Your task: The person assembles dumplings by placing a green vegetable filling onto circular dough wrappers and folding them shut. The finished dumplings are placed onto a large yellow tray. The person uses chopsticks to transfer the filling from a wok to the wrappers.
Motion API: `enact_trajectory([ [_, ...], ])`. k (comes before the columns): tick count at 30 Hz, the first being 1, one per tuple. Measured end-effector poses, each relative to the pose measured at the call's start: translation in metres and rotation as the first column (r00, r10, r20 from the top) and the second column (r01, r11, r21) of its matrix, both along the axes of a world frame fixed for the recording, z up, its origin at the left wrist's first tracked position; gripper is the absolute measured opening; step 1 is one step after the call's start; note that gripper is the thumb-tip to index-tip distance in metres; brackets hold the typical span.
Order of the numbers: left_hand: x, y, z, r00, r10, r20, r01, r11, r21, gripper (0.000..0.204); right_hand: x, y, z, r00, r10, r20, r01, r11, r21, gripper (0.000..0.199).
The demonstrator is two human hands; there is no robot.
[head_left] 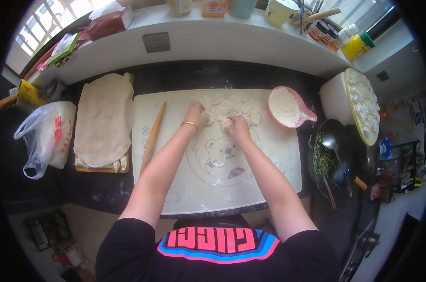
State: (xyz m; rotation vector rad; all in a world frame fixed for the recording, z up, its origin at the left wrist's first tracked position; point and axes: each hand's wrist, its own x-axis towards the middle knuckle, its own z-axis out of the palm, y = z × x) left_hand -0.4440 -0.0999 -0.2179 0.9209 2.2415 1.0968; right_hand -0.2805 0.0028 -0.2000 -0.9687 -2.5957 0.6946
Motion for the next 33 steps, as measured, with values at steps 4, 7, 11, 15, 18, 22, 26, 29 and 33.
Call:
enact_trajectory([
  [4, 0.015, -0.014, 0.006, 0.995, -0.043, 0.088, 0.051, 0.995, -0.084, 0.045, 0.005, -0.005, 0.002, 1.000, 0.009, 0.029, -0.005, 0.992, -0.126, 0.038],
  [7, 0.021, -0.018, 0.040, 0.945, -0.184, 0.271, 0.247, 0.944, -0.220, 0.039, 0.018, -0.007, 0.003, 0.995, -0.078, -0.067, 0.045, 0.917, -0.397, 0.038],
  [11, 0.021, 0.005, 0.034, 0.961, -0.265, -0.074, 0.266, 0.964, 0.005, 0.035, 0.024, 0.021, -0.011, 0.948, -0.173, -0.268, 0.015, 0.864, -0.504, 0.040],
  [15, 0.016, 0.044, 0.016, 0.954, -0.235, -0.188, 0.239, 0.971, 0.001, 0.042, 0.011, 0.036, 0.000, 0.985, -0.165, -0.043, 0.158, 0.978, -0.133, 0.045],
  [18, 0.018, 0.053, 0.004, 0.951, -0.212, -0.224, 0.207, 0.977, -0.045, 0.051, 0.007, 0.031, 0.001, 0.970, -0.243, -0.011, 0.240, 0.965, -0.105, 0.045],
  [22, 0.026, 0.045, 0.006, 0.983, -0.145, -0.111, 0.131, 0.983, -0.126, 0.052, 0.017, 0.031, 0.000, 0.950, -0.302, 0.086, 0.313, 0.888, -0.336, 0.046],
  [26, 0.047, 0.038, 0.021, 0.987, -0.086, -0.139, 0.056, 0.977, -0.207, 0.052, 0.033, 0.030, 0.020, 0.968, -0.248, 0.041, 0.249, 0.922, -0.297, 0.042],
  [29, 0.048, 0.035, 0.022, 0.972, -0.221, -0.080, 0.197, 0.953, -0.232, 0.053, 0.035, 0.053, 0.014, 0.963, -0.242, -0.117, 0.261, 0.946, 0.193, 0.036],
  [33, 0.035, 0.029, 0.031, 0.935, -0.349, 0.059, 0.353, 0.908, -0.227, 0.058, 0.024, 0.079, 0.023, 0.968, -0.213, 0.132, 0.249, 0.881, -0.403, 0.035],
])
